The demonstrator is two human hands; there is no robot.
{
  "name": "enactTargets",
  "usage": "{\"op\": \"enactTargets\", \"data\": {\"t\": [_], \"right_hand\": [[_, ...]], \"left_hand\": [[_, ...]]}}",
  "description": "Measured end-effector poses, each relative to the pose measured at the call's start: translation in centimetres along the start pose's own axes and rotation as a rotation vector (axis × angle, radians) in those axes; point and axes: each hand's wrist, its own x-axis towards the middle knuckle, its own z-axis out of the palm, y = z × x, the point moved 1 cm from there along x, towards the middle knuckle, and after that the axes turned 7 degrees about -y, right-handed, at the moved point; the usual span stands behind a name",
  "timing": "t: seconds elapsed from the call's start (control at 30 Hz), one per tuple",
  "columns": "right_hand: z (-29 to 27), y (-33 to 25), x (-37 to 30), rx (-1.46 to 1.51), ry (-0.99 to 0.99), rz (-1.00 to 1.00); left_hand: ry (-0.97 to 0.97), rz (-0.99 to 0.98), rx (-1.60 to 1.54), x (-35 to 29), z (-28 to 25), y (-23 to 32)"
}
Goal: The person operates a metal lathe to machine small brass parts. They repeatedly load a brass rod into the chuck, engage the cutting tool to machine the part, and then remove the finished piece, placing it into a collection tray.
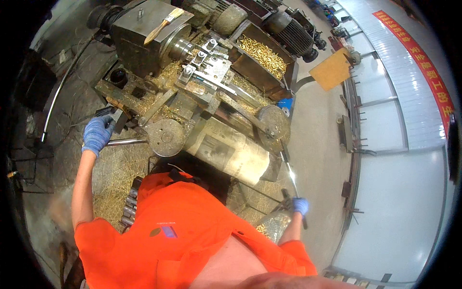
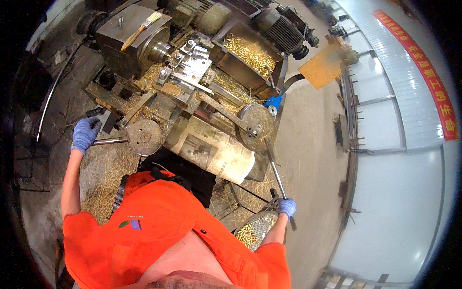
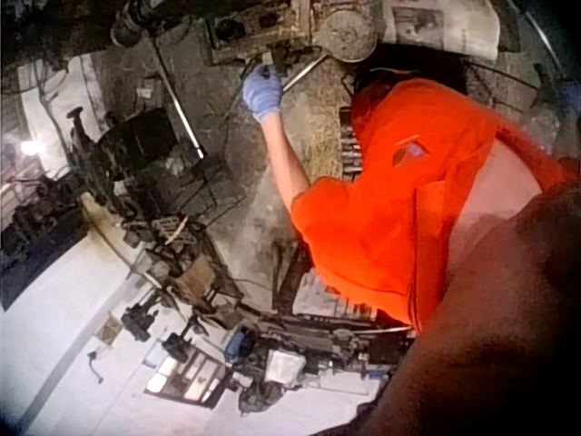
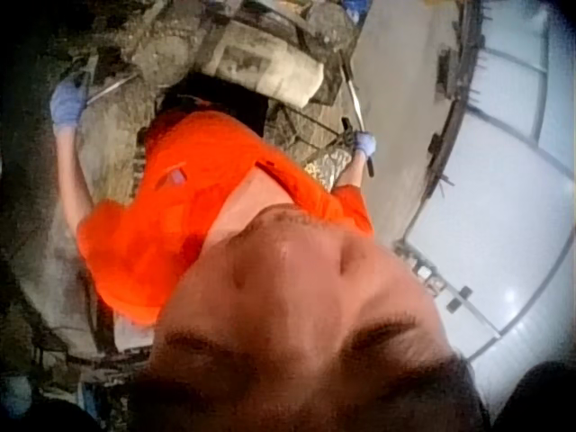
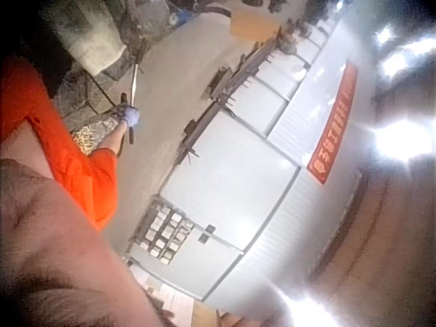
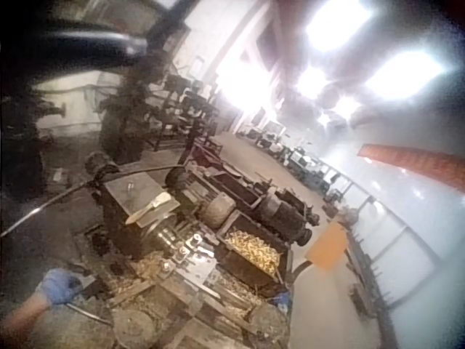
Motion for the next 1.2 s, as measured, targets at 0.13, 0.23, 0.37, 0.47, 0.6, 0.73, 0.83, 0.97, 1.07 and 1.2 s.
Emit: {"op": "enactTargets", "data": {"t": [0.13, 0.23, 0.37, 0.47, 0.6, 0.73, 0.83, 0.97, 1.07, 1.2], "right_hand": [[0.7, 0.4, 0.0, 0.072, -0.035, 0.05], [1.9, 1.3, 0.8, 0.13, -0.068, 0.065], [1.9, 1.1, 0.7, 0.072, -0.105, 0.043], [-1.0, -1.2, -2.7, 0.093, -0.004, 0.03], [4.0, 2.7, 2.2, -0.008, -0.09, -0.051], [-1.5, -6.4, -4.6, 0.153, 0.185, -0.101], [-1.6, -11.1, -4.2, 0.102, 0.429, -0.143], [-3.4, -12.1, 1.4, 0.007, 0.555, -0.24], [-6.9, -14.1, 5.1, -0.097, 0.445, -0.287], [-10.3, -19.0, 10.5, 0.013, 0.399, -0.21]], "left_hand": [[0.017, 0.016, -0.006, 0.0, -0.1, 0.1], [0.02, 0.027, 0.01, 0.1, -0.1, 0.1], [0.035, 0.035, 0.002, 0.1, 0.2, -0.2], [0.044, 0.023, 0.011, -0.6, -0.2, 0.0], [0.034, 0.061, -0.011, 1.2, 0.7, 0.1], [0.017, 0.086, -0.066, 0.4, 0.3, -0.5], [0.084, 0.057, -0.033, -0.2, -0.9, -1.7], [0.048, -0.171, -0.425, -0.2, 1.5, -7.2], [0.105, -0.216, -0.646, -1.0, 3.2, -7.6], [0.068, -0.29, -0.572, -1.9, 3.3, -5.6]]}}
